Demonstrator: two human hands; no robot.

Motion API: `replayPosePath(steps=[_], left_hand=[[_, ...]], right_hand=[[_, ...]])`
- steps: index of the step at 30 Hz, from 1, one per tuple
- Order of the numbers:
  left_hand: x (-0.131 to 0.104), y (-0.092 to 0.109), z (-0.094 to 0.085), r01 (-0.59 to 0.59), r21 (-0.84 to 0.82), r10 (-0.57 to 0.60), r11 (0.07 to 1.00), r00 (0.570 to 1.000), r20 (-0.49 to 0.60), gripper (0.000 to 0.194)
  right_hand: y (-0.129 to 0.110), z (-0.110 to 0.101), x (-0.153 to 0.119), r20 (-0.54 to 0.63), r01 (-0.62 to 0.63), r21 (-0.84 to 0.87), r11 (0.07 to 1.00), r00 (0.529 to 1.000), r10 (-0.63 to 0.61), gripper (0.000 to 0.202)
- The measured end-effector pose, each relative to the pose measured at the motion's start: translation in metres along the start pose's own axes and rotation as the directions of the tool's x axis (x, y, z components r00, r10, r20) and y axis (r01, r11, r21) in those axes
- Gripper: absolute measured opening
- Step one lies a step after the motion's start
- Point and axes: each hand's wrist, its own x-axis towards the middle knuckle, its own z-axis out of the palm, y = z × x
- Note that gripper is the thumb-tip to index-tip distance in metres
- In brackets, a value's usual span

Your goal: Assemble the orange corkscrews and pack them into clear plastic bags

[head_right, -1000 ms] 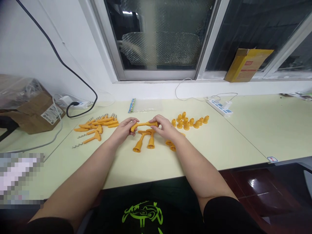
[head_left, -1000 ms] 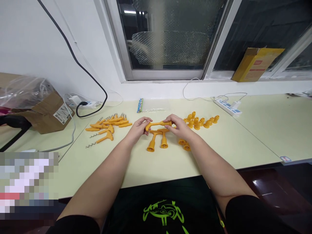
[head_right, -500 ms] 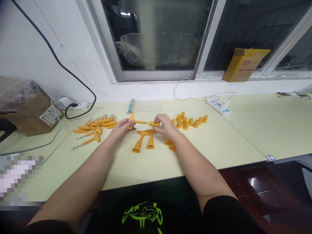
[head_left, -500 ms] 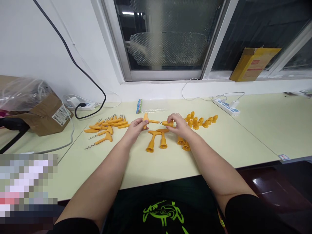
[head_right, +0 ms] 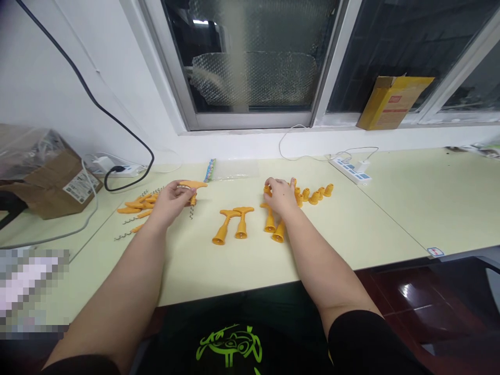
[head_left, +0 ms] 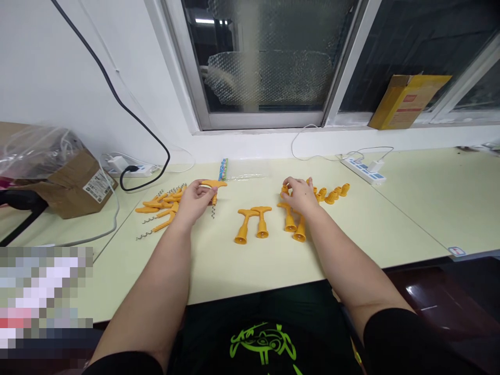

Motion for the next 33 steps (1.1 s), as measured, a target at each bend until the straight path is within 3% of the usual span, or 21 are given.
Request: replayPosePath(steps=[4, 8, 12, 20, 22, 24, 26, 29, 31, 33], left_hand=[[-0.001, -0.002, -0.024, -0.045, 0.453, -0.037, 0.890, 0.985, 0.170, 0.072], [-0.001, -0.004, -0.041, 0.032, 0.596, -0.232, 0.802, 0.937, 0.263, 0.069], [0.003, -0.011, -0.046, 0.034, 0.666, -0.259, 0.745, 0.935, 0.243, 0.067], [0.012, -0.028, -0.046, -0.007, 0.658, -0.118, 0.753, 0.982, 0.146, 0.047], [0.013, -0.029, -0.041, -0.059, 0.666, -0.036, 0.744, 0.991, 0.128, 0.045], [0.010, -0.025, -0.031, -0.174, 0.663, 0.068, 0.728, 0.981, 0.183, 0.045], [0.003, -0.018, -0.016, -0.331, 0.618, 0.149, 0.713, 0.933, 0.328, 0.047], [-0.015, -0.006, 0.012, -0.511, 0.478, 0.171, 0.715, 0.790, 0.589, 0.047], [-0.027, 0.000, 0.027, -0.535, 0.424, 0.114, 0.731, 0.708, 0.697, 0.048], [-0.036, 0.002, 0.037, -0.520, 0.426, 0.038, 0.740, 0.665, 0.746, 0.045]], right_hand=[[0.007, 0.003, 0.005, 0.054, -0.086, -0.116, 0.990, 0.994, 0.093, 0.014], [0.013, 0.007, 0.010, 0.023, -0.139, -0.165, 0.977, 0.989, 0.144, 0.017], [0.018, 0.010, 0.012, -0.010, -0.213, -0.193, 0.958, 0.977, 0.215, 0.023], [0.026, 0.011, 0.010, -0.108, -0.214, -0.138, 0.967, 0.974, 0.201, 0.030], [0.020, 0.006, 0.007, -0.157, -0.146, -0.062, 0.987, 0.978, 0.134, 0.029], [0.008, -0.001, 0.002, -0.161, -0.010, 0.065, 0.998, 0.987, 0.021, 0.023], [-0.007, -0.007, -0.004, -0.061, 0.133, 0.230, 0.964, 0.991, -0.122, 0.019], [-0.029, -0.009, -0.014, 0.175, 0.210, 0.397, 0.893, 0.938, -0.299, 0.017], [-0.038, -0.006, -0.019, 0.259, 0.220, 0.426, 0.878, 0.900, -0.351, 0.016], [-0.042, -0.004, -0.022, 0.317, 0.204, 0.431, 0.879, 0.878, -0.359, 0.016]])
